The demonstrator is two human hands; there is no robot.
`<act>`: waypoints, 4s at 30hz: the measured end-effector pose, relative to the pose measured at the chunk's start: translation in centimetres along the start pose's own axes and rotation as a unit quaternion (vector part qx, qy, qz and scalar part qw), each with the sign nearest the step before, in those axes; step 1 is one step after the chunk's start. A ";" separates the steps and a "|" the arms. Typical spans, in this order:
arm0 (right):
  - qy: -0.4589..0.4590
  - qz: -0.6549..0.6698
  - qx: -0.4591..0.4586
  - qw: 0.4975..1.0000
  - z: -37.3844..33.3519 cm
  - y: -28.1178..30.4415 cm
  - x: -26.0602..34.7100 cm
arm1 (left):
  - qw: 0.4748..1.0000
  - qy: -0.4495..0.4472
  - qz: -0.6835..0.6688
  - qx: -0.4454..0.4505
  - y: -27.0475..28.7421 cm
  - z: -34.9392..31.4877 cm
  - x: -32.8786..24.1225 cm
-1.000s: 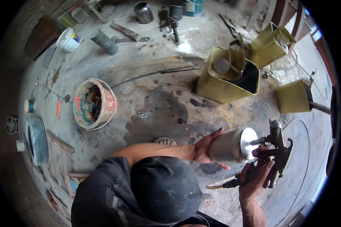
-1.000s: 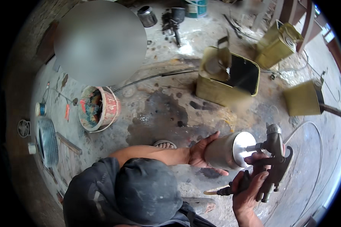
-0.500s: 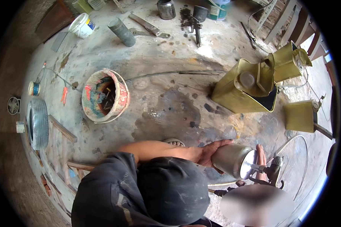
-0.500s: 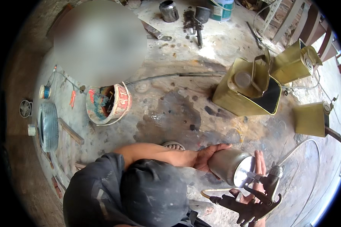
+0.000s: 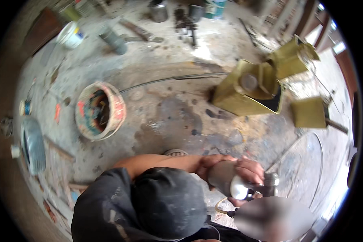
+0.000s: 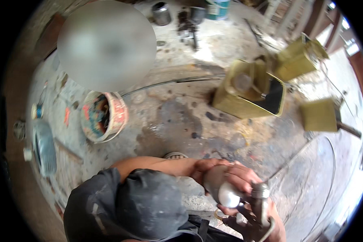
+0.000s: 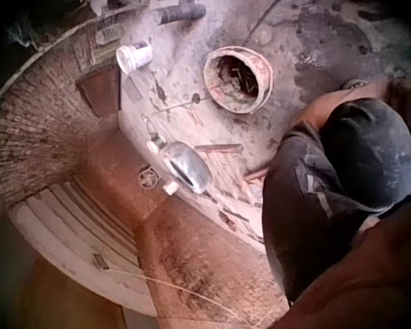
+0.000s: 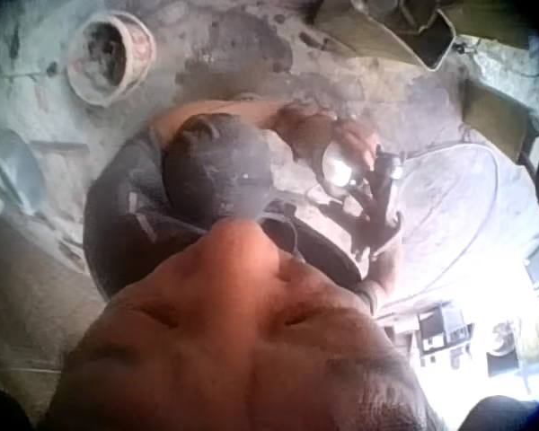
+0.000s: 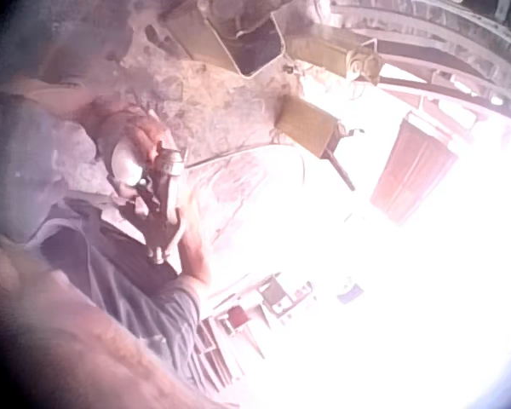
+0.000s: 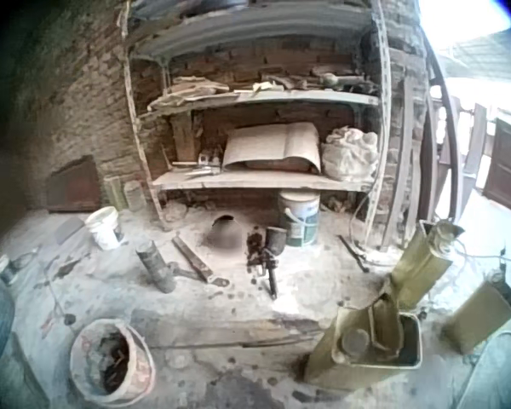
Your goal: The person repeatedly assembles a paint sprayer, pours liquid from a yellow can into the sprayer's cup, and tests the sprayer by spraying onto the floor. The person disassembles and reassembles the sprayer multiple times, refilling the cup as needed.
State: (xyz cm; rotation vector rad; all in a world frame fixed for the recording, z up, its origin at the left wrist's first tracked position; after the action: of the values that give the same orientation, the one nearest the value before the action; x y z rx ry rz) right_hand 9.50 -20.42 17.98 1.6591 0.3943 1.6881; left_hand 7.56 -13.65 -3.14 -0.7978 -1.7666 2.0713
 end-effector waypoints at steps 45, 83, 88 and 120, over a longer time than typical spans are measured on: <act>-0.340 -0.472 0.183 0.792 -14.8 -1.3 -23.0 | 0.956 0.003 -0.200 -0.212 4.0 -5.3 -9.0; -0.111 -0.233 0.171 0.951 -11.4 -11.8 -13.8 | 0.970 -0.036 -0.097 -0.222 4.9 -5.9 -11.5; -0.133 -0.219 0.196 0.947 -11.8 -12.5 -13.6 | 0.969 -0.036 -0.099 -0.223 4.8 -5.8 -11.5; -0.096 -0.198 0.091 0.971 -9.0 -9.4 -12.3 | 0.970 -0.038 -0.079 -0.226 5.1 -5.5 -11.7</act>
State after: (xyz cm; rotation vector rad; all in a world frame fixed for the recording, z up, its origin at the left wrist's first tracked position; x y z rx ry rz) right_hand 2.40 -19.84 1.55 1.7183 0.7480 1.2163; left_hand 20.77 -16.83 -6.08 -0.6670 -2.3058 1.6370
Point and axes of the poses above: each hand's wrist, its own z-axis towards the middle knuckle, its own y-axis out of the back of the hand, x = y × z, the point moved 10 cm from there along z, towards the middle knuckle, and after that the axes turned 11 degrees about -z, right-handed, at the moved point
